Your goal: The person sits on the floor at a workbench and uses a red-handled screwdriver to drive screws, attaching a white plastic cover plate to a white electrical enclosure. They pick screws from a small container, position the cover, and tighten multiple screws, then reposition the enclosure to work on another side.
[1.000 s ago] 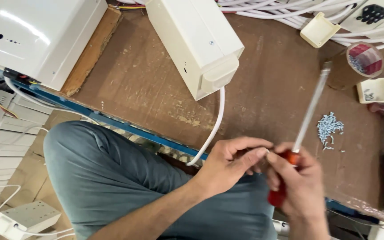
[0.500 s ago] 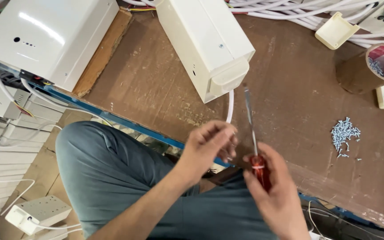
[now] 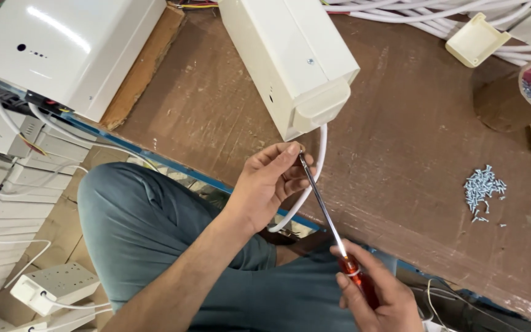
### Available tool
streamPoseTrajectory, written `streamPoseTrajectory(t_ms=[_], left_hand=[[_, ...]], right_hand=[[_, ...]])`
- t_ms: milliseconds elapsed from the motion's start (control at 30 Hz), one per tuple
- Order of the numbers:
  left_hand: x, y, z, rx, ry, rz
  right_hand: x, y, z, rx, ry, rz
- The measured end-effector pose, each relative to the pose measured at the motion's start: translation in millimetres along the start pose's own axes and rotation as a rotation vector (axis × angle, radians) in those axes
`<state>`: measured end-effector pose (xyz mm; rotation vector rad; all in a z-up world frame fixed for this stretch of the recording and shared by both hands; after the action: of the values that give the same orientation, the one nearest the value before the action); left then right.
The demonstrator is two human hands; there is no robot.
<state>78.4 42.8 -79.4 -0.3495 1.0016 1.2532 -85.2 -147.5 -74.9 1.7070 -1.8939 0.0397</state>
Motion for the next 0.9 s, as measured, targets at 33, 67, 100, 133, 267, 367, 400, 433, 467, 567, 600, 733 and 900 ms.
streamPoseTrajectory(t_ms=[33, 67, 100, 133, 267, 367, 400, 433, 467, 567, 600, 733, 900], left_hand=[[0, 0, 0, 0.006, 0.002, -0.003], [0, -1, 0, 0.013, 0.005, -0.005], [0, 0, 1, 0.012, 0.006, -0.003], [0, 1, 2, 0.012, -0.013, -0.002], [-4, 2, 5, -0.007, -0.025, -0.056], [-3, 1, 7, -0.030, -0.064, -0.049], [-2, 1, 7, -0.030, -0.062, -0.048], [-1, 1, 9, -0.057, -0.101, -0.042], [0, 1, 12, -0.083, -0.139, -0.036], [4, 0, 11, -0.095, -0.108, -0.012], [3, 0, 12, -0.097, -0.106, -0.011], [1, -1, 9, -0.122, -0.083, -0.028], [-6, 1, -1, -0.089, -0.036, -0.044]], right_hand=[[-1, -1, 1, -0.003, -0.028, -0.007], [-2, -2, 2, -0.006, -0.056, -0.015], [-3, -2, 2, -0.006, -0.055, -0.017], [-4, -2, 3, -0.011, -0.097, -0.015], [-3, -1, 37, -0.001, -0.314, -0.090], [-1, -3, 63, 0.016, -0.393, -0.143], [-4, -1, 55, 0.015, -0.392, -0.144], [5, -1, 47, 0.027, -0.202, -0.024], [14, 2, 37, 0.038, -0.013, 0.096], [27, 15, -32, 0.174, 0.379, 0.376], [25, 15, -33, 0.175, 0.380, 0.375], [25, 16, -23, 0.175, 0.200, 0.389], [5, 10, 25, -0.259, -0.231, 0.139]])
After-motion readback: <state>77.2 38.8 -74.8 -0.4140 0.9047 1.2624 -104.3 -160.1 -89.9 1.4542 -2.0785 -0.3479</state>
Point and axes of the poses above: each hand's wrist, its own y-axis away from the middle knuckle, its own x-axis out of the back of the hand, z = x × y, the point moved 10 cm from there along -y, towards the middle knuckle, and after that the axes turned 4 degrees about y, right-handed, at the moved point
